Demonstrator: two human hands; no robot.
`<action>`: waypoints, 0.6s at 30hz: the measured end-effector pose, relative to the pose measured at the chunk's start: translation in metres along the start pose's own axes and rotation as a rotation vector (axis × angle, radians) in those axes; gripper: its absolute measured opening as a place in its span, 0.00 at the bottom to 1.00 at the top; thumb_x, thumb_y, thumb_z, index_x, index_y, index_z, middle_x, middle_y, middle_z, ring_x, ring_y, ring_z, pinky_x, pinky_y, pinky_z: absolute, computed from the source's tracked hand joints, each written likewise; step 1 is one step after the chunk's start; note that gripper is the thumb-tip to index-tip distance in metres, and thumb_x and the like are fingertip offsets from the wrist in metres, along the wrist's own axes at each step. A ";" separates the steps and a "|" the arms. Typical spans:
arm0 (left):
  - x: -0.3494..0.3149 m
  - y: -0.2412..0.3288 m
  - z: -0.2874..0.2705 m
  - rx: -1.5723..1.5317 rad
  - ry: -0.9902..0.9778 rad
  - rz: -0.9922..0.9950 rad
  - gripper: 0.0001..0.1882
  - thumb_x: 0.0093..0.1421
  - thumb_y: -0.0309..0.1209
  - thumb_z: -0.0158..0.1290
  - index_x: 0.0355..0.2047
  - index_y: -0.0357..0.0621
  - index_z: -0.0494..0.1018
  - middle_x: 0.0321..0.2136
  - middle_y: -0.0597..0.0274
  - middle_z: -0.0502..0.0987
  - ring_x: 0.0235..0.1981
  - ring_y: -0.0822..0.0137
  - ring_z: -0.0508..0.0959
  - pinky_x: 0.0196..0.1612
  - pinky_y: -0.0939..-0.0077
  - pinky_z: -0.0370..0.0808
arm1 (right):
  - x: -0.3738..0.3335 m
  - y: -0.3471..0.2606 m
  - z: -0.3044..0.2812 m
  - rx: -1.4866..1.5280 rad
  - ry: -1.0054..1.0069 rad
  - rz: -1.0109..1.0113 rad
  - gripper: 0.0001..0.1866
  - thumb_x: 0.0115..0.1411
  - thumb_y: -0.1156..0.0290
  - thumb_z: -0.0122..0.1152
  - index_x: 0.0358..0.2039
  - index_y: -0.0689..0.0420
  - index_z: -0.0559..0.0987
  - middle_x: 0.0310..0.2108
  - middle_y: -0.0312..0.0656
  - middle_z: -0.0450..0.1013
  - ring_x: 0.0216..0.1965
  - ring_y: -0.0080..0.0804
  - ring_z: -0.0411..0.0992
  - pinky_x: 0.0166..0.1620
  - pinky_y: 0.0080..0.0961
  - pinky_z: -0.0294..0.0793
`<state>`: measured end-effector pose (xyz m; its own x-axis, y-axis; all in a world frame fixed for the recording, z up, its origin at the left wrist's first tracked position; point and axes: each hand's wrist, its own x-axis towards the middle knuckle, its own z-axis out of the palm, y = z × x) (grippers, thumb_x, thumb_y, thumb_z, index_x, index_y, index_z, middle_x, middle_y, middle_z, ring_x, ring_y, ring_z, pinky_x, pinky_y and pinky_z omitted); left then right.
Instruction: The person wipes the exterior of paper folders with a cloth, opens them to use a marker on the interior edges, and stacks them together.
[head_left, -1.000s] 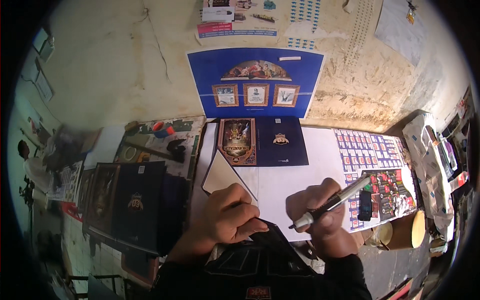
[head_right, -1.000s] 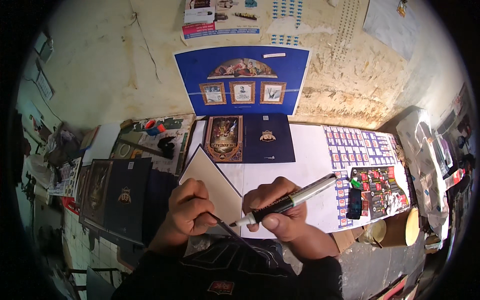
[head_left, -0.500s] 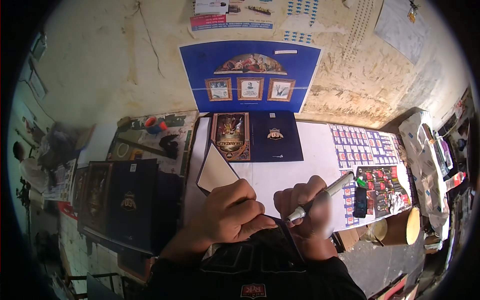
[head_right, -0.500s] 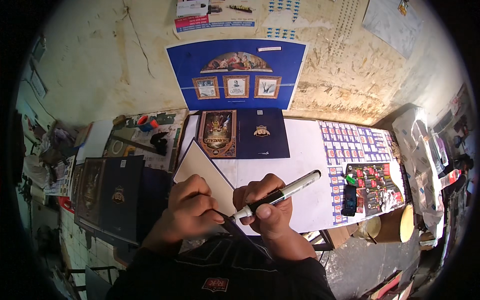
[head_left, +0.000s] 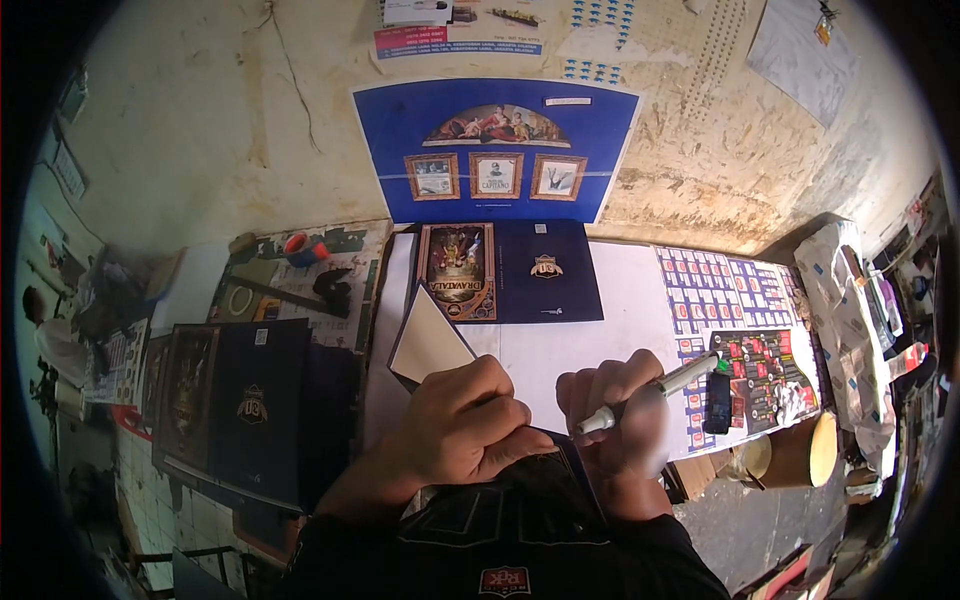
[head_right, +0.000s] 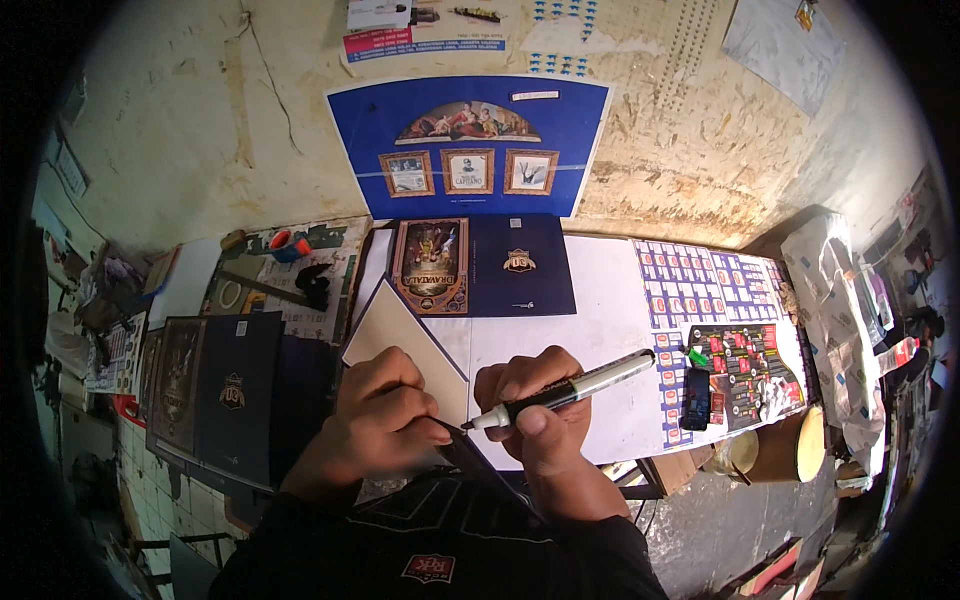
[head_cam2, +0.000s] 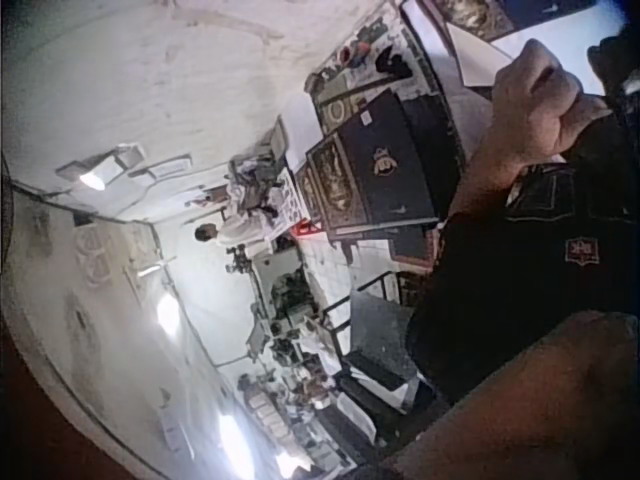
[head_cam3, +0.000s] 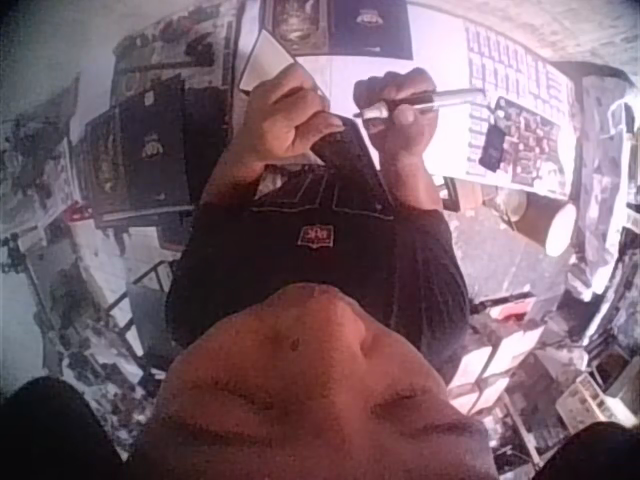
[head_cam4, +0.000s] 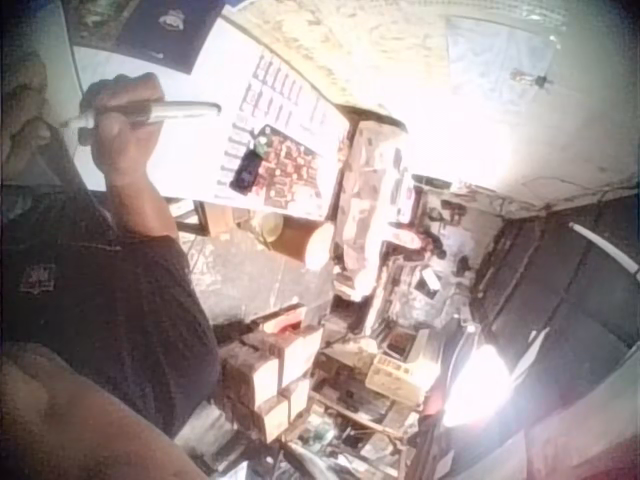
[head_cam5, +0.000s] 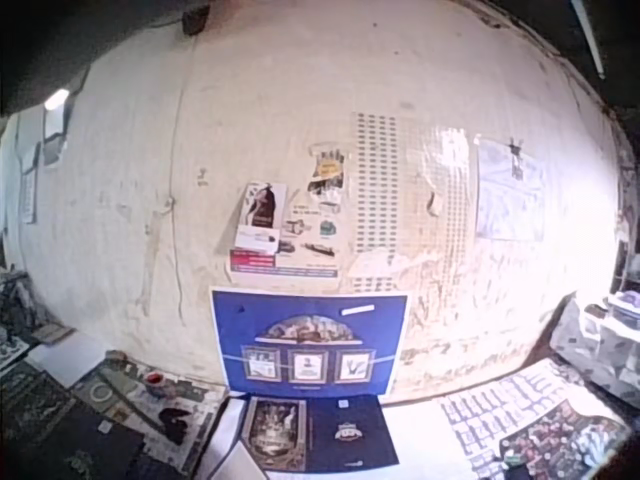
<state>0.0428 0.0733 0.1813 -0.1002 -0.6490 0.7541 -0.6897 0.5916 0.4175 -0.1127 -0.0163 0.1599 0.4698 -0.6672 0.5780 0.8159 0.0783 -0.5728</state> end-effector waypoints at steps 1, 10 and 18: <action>0.001 0.000 0.000 -0.007 0.000 -0.002 0.20 0.56 0.43 0.64 0.21 0.42 0.72 0.22 0.64 0.64 0.16 0.70 0.69 0.17 0.76 0.66 | 0.001 -0.001 -0.001 -0.009 0.024 0.007 0.17 0.60 0.58 0.64 0.32 0.54 0.68 0.13 0.34 0.62 0.11 0.23 0.58 0.21 0.26 0.55; 0.005 0.000 0.003 0.005 -0.034 -0.028 0.19 0.56 0.42 0.64 0.21 0.42 0.71 0.22 0.63 0.65 0.16 0.70 0.70 0.18 0.75 0.67 | -0.001 0.001 -0.010 0.027 0.024 -0.100 0.15 0.58 0.64 0.67 0.34 0.59 0.71 0.19 0.39 0.69 0.15 0.25 0.64 0.22 0.25 0.63; 0.020 -0.008 0.001 0.040 -0.015 0.011 0.17 0.54 0.39 0.66 0.21 0.42 0.72 0.22 0.62 0.66 0.17 0.66 0.70 0.20 0.73 0.68 | 0.003 -0.007 -0.011 -0.020 0.060 -0.180 0.17 0.59 0.60 0.67 0.34 0.58 0.70 0.16 0.40 0.68 0.12 0.27 0.65 0.21 0.25 0.62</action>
<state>0.0458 0.0546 0.1926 -0.1186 -0.6500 0.7506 -0.7167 0.5792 0.3883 -0.1206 -0.0267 0.1593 0.2951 -0.7123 0.6368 0.8779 -0.0610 -0.4750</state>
